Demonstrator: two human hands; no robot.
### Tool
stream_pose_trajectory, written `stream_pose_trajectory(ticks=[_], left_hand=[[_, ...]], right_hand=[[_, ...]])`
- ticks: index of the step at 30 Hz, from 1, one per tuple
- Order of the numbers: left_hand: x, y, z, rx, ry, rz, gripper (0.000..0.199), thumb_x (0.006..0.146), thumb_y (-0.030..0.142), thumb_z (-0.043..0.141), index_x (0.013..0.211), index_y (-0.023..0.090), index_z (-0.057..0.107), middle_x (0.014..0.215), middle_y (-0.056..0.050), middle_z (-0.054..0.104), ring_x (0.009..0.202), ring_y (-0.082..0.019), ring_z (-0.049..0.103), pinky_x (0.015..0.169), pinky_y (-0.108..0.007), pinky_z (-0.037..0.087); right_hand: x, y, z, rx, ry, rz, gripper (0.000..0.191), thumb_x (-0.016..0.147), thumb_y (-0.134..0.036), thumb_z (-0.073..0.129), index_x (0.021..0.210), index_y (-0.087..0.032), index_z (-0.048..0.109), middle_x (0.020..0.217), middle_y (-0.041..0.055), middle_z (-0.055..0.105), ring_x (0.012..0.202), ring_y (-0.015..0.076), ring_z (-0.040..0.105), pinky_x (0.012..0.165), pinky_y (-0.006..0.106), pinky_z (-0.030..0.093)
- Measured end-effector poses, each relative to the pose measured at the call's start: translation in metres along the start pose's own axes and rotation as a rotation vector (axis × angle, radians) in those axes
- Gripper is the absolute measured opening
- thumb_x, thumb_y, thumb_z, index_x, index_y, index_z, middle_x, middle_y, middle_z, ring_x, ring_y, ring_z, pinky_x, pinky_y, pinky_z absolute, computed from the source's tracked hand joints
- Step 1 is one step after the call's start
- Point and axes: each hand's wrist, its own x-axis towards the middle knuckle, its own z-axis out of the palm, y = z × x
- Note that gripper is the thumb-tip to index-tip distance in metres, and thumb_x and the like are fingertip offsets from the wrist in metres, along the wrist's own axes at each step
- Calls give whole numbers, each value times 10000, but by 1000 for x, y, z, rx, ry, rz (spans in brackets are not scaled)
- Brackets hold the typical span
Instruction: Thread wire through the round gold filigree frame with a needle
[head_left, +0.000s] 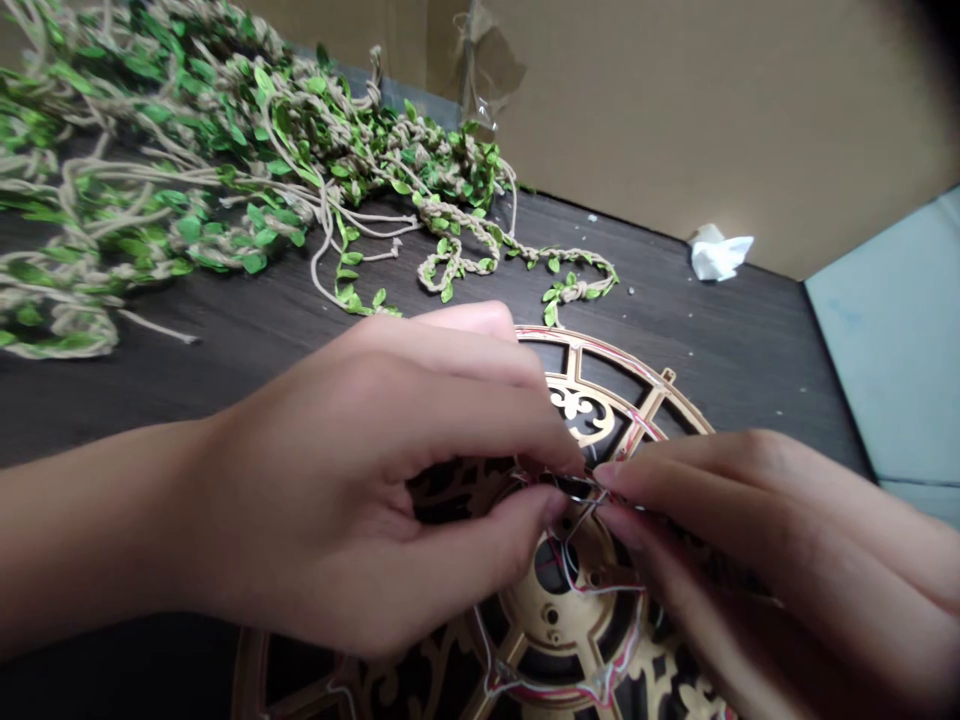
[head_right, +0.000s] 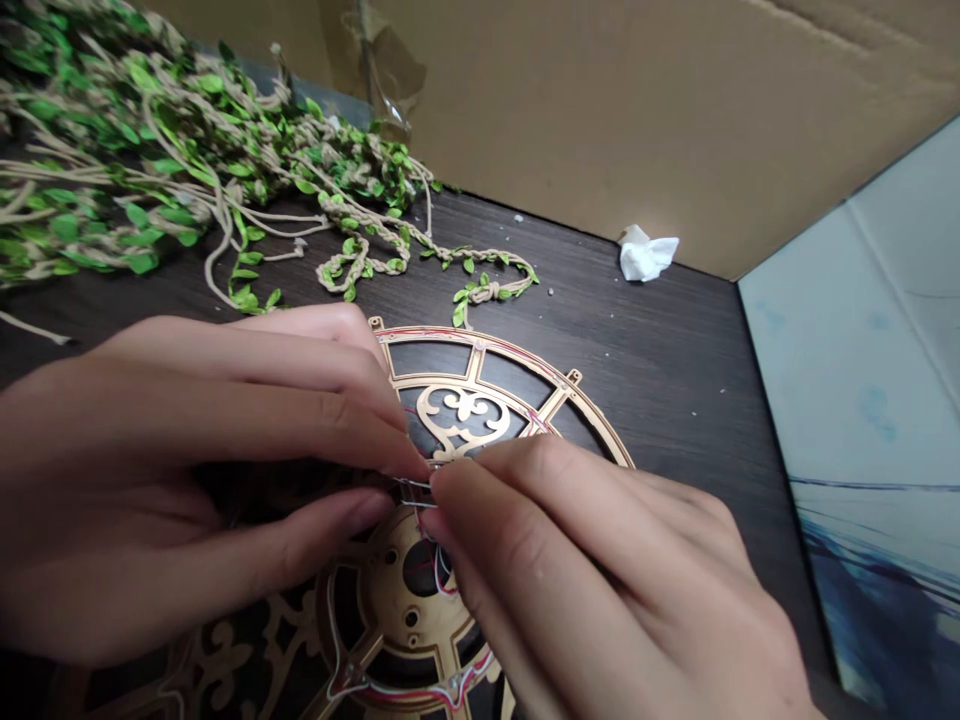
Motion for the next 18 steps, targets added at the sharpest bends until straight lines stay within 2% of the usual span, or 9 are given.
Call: stream_pose_trajectory(ticks=[2,6,10,13,14,18], left_hand=[[-1,1,0,3,-13,-6,61,938,280,665,903,273,714,915,35,717,828,-133,640,771,-286,538],[0,3,-2,10,0,30,44,928,241,685,897,242,717,905,22,704,829,-120,629,761,-265,535],[2,4,-5,-2,8,64,87,939,192,661,873,208,716,871,5,699,790,-113,626,771,-264,535],[3,4,-4,17,4,65,127,952,195,635,846,200,704,858,-3,702,770,-115,624,771,-268,533],[4,4,-4,29,10,70,132,951,202,635,834,204,697,847,-1,701,756,-117,620,760,-272,533],[5,2,-3,77,2,97,176,941,218,628,769,230,662,836,9,690,753,-130,614,737,-302,521]], right_hand=[[-2,-3,1,10,18,33,145,958,-282,646,1087,-309,705,976,12,749,814,195,715,659,335,535],[-4,-8,5,-38,127,99,145,968,-333,633,1051,-332,753,943,12,757,807,216,708,675,368,527],[-4,-2,4,-30,144,49,196,945,-341,661,1117,-344,754,970,17,764,800,214,720,670,352,566],[-4,9,-1,-42,132,-81,264,905,-324,688,1159,-351,755,968,30,762,769,217,721,578,316,576],[-5,12,-2,-46,90,-109,295,898,-328,695,1188,-350,745,978,35,761,772,220,724,564,307,583],[-5,19,-6,-21,1,-104,330,890,-275,709,1204,-376,729,988,4,758,757,189,733,570,262,591]])
